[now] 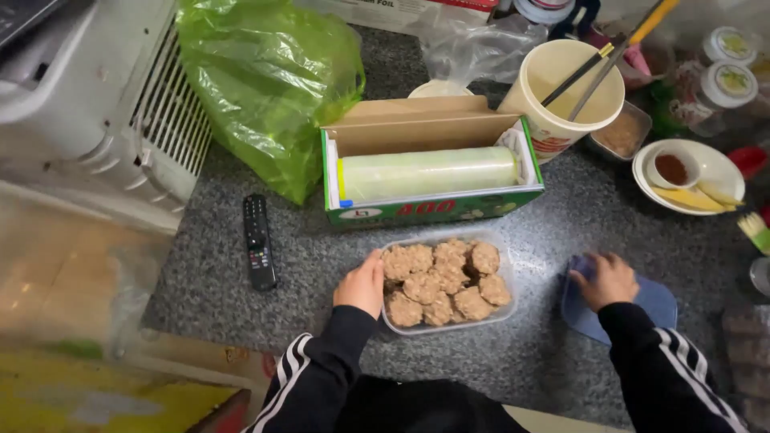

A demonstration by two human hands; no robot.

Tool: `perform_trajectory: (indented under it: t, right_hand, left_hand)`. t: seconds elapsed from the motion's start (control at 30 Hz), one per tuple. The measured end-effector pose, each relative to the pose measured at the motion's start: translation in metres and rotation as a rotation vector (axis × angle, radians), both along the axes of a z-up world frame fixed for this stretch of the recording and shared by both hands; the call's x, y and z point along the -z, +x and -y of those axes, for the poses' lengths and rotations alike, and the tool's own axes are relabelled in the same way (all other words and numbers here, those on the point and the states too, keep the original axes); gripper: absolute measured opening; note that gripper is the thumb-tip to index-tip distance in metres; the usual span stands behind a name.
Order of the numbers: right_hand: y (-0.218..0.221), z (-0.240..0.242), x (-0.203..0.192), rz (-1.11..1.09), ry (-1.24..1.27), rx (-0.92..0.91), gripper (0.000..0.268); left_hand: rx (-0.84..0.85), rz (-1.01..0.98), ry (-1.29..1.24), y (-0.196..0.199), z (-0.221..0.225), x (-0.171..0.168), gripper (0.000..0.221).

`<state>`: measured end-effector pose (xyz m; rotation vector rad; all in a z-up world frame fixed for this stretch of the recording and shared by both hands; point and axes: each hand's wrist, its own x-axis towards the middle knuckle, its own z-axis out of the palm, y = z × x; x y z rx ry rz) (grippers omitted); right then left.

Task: Wrapping plastic containers filled with food using plastic food wrap from a dispenser box.

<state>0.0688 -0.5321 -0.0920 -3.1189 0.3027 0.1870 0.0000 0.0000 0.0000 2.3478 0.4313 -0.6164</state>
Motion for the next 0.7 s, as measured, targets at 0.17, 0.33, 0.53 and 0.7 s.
perform_trajectory:
  t: [0.17,0.33,0.53,0.7]
  right_hand:
    - [-0.067,0.068,0.056,0.140,-0.154,0.504,0.093]
    - [-0.124,0.107,0.063,0.088,-0.159,0.893,0.116]
    - [-0.137,0.137,0.085,-0.071,-0.181,0.761,0.134]
    - [-0.116,0.133,0.055,-0.178,-0.065,0.832,0.129]
  left_hand:
    - [-0.029,-0.071,-0.225,0.006,-0.016,-0.004,0.055]
    - [-0.011,0.021,-0.254,0.008,-0.015,0.004,0.053]
    - [0.116,-0.091,-0.035,0.010,0.006,-0.021,0.054]
    - [-0.051,-0.010,-0.046,-0.007,0.013,-0.011,0.052]
